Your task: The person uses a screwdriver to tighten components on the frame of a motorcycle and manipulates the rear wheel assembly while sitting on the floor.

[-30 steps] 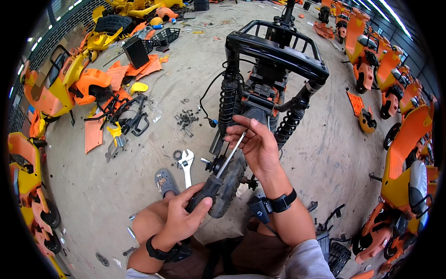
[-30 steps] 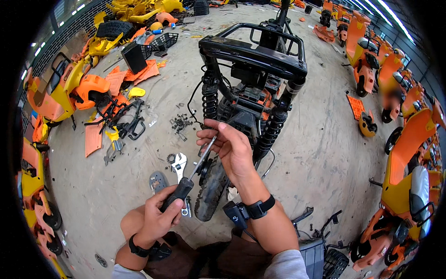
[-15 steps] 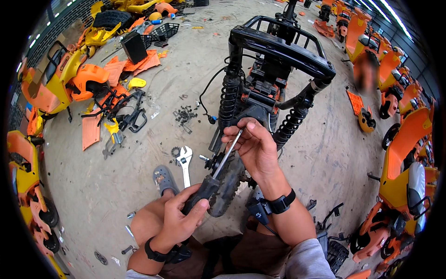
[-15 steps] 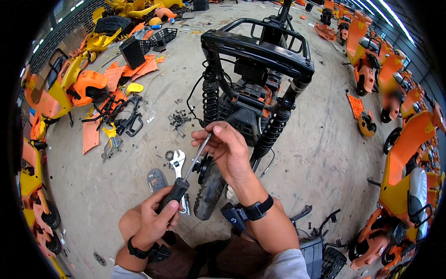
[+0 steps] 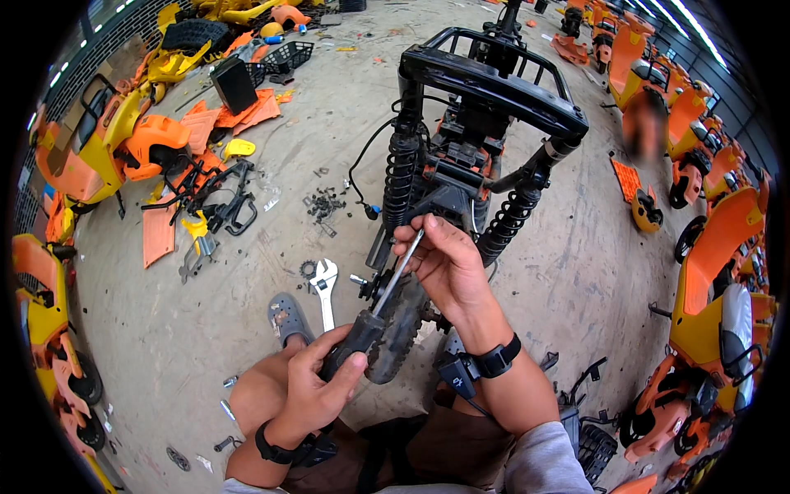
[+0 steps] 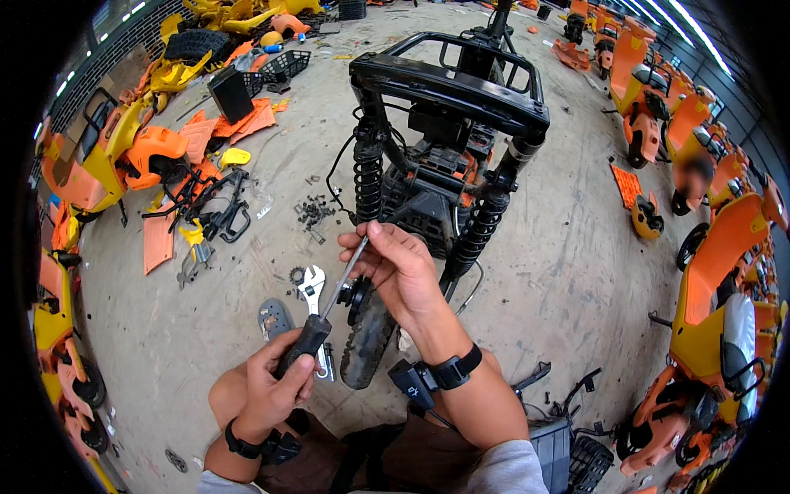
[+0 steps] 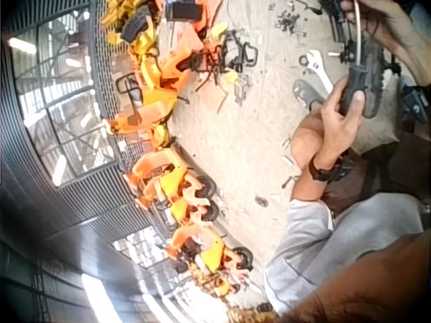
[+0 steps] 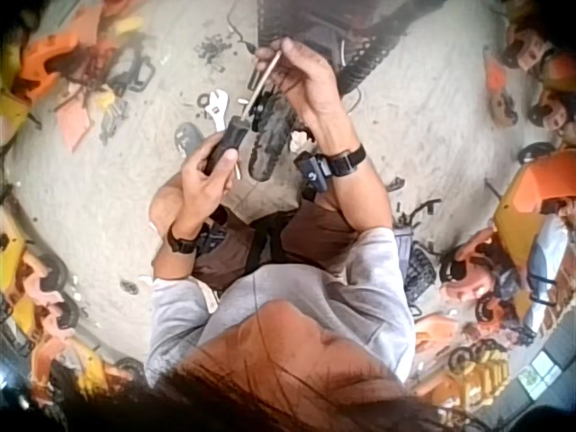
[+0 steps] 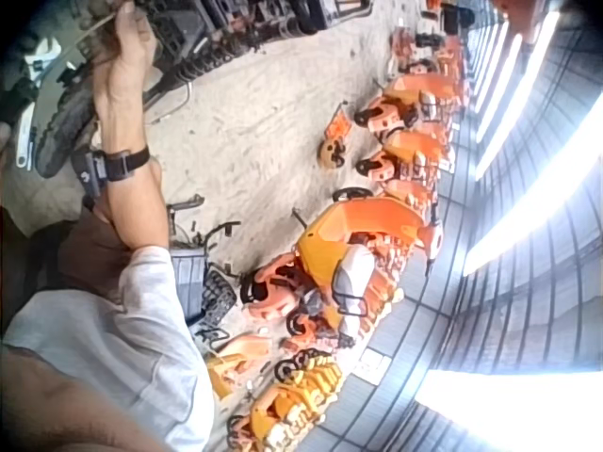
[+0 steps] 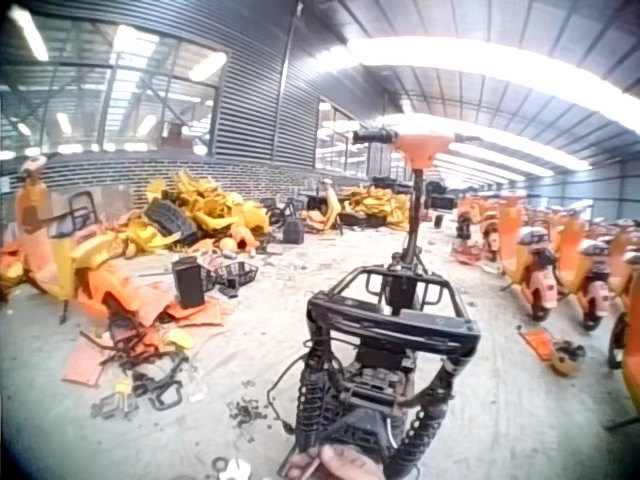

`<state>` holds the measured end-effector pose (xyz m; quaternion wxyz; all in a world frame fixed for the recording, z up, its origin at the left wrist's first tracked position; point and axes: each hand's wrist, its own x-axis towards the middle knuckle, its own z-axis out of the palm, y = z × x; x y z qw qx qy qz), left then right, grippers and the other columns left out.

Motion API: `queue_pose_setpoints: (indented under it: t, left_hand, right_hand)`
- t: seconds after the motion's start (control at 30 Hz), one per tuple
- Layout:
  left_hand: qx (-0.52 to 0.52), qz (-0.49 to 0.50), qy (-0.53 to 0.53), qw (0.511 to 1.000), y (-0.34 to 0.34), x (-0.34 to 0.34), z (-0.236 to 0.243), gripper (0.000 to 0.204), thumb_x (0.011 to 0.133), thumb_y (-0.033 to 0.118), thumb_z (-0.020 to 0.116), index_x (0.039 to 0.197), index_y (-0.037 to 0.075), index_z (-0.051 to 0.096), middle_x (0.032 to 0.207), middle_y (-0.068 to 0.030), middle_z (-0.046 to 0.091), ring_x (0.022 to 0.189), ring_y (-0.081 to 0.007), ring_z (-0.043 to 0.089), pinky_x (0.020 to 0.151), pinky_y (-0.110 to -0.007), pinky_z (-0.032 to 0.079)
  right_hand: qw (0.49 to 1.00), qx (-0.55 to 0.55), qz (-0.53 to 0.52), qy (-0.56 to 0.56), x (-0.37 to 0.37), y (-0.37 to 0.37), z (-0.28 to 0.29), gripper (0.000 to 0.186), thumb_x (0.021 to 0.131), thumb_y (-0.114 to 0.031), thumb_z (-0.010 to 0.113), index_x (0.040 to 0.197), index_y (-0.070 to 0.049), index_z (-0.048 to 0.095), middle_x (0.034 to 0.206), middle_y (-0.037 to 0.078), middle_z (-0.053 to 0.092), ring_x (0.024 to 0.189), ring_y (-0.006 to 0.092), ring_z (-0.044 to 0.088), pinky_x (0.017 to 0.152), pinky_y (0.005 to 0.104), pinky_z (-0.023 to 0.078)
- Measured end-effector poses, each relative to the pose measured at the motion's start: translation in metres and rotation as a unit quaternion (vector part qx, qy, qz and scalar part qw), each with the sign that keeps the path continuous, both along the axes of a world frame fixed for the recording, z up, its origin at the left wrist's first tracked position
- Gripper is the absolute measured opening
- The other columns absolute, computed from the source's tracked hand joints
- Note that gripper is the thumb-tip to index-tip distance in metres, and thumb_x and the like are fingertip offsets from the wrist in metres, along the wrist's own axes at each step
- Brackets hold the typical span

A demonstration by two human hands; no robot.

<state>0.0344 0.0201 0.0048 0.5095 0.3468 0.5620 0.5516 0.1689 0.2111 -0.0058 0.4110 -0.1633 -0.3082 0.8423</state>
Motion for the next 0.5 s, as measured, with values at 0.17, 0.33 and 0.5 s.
queue_pose_setpoints:
  t: [0.17, 0.33, 0.5]
  left_hand:
    - [0.002, 0.056, 0.136, 0.989, 0.0010, 0.0010, -0.0069, 0.035, 0.083, 0.014, 0.071, 0.112, -0.004, 0.061, 0.089, -0.0062, 0.067, 0.074, -0.0083, 0.056, 0.068, -0.021, 0.043]
    - [0.012, 0.063, 0.165, 0.984, 0.0033, -0.0014, -0.0092, 0.035, 0.082, 0.016, 0.072, 0.111, -0.002, 0.063, 0.092, -0.0078, 0.068, 0.075, -0.0108, 0.056, 0.072, -0.023, 0.042]
    - [0.020, 0.066, 0.158, 0.985, 0.0043, 0.0022, -0.0092, 0.035, 0.082, 0.016, 0.072, 0.112, -0.002, 0.063, 0.090, -0.0071, 0.067, 0.075, -0.0108, 0.055, 0.072, -0.023, 0.042]
  right_hand:
    - [1.000, -0.025, 0.002, -0.010, -0.0016, -0.0020, 0.0015, 0.027, 0.094, -0.027, 0.060, 0.102, -0.001, 0.062, 0.098, 0.014, 0.068, 0.084, 0.0195, 0.065, 0.069, 0.0293, 0.052]
    - [1.000, -0.008, 0.001, -0.008, -0.0016, -0.0015, -0.0009, 0.031, 0.094, -0.029, 0.060, 0.108, -0.001, 0.062, 0.099, 0.012, 0.068, 0.085, 0.0183, 0.064, 0.069, 0.0284, 0.051]
    - [1.000, 0.009, 0.004, -0.006, -0.0001, -0.0026, -0.0024, 0.041, 0.094, -0.032, 0.060, 0.120, 0.000, 0.056, 0.104, 0.012, 0.066, 0.089, 0.0179, 0.063, 0.069, 0.0282, 0.051]
